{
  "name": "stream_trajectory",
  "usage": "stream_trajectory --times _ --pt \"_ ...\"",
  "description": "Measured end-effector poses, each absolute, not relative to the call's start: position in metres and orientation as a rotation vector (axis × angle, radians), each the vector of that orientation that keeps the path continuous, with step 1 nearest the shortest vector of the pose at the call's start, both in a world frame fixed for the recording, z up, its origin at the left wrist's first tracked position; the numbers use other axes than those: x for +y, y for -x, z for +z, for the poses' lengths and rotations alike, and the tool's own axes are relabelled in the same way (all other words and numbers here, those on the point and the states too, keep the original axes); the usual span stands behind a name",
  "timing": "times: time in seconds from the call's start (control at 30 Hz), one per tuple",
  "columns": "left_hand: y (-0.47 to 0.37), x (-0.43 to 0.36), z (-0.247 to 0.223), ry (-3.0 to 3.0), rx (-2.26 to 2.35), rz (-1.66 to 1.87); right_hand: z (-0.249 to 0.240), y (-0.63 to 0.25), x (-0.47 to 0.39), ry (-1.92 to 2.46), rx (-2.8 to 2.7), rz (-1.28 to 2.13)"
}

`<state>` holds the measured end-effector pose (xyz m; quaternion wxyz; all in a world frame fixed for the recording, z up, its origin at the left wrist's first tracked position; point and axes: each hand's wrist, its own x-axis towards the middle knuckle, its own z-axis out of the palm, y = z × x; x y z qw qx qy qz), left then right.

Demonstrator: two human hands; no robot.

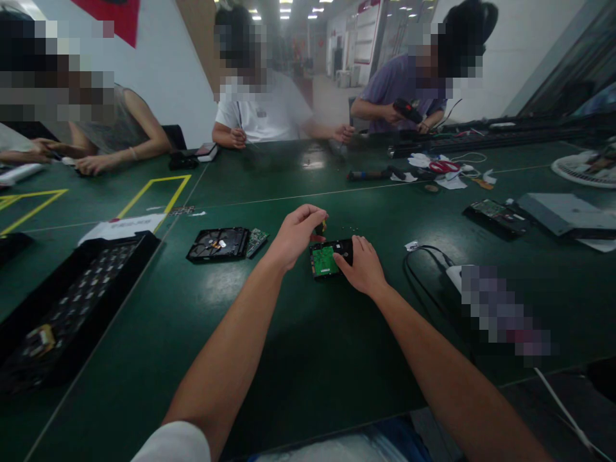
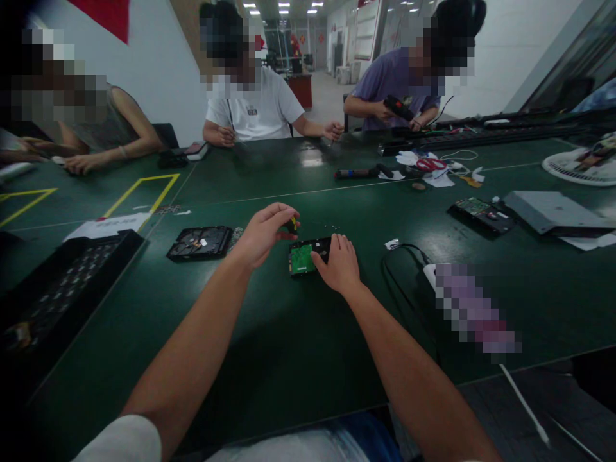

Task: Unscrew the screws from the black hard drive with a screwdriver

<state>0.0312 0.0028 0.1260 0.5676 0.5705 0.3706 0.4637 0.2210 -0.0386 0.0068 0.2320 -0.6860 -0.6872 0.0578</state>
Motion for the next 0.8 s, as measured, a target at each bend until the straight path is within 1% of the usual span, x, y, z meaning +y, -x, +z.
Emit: stream_trajectory --times 0.17,0.5,0.63,0.8 --pt "-0.0292 0.0028 0.1278 -1.506 0.953 1.097 0.0063 -0.2212 -0.0381 1.887 -1.896 0.149" --pt "-0.0304 0.0033 0.1246 -1.197 0.739 1.026 0.0070 -0.2209 -0.0398 1.889 -1.896 0.136" --pt "-0.0311 0.0032 0.1243 -1.220 0.720 1.040 0.0075 -0.2208 -0.0400 1.898 -1.896 0.143" --pt "-0.0309 0.0018 0.1250 -1.333 0.809 1.041 0.0081 -0.2204 -0.0394 1.894 -1.900 0.148"
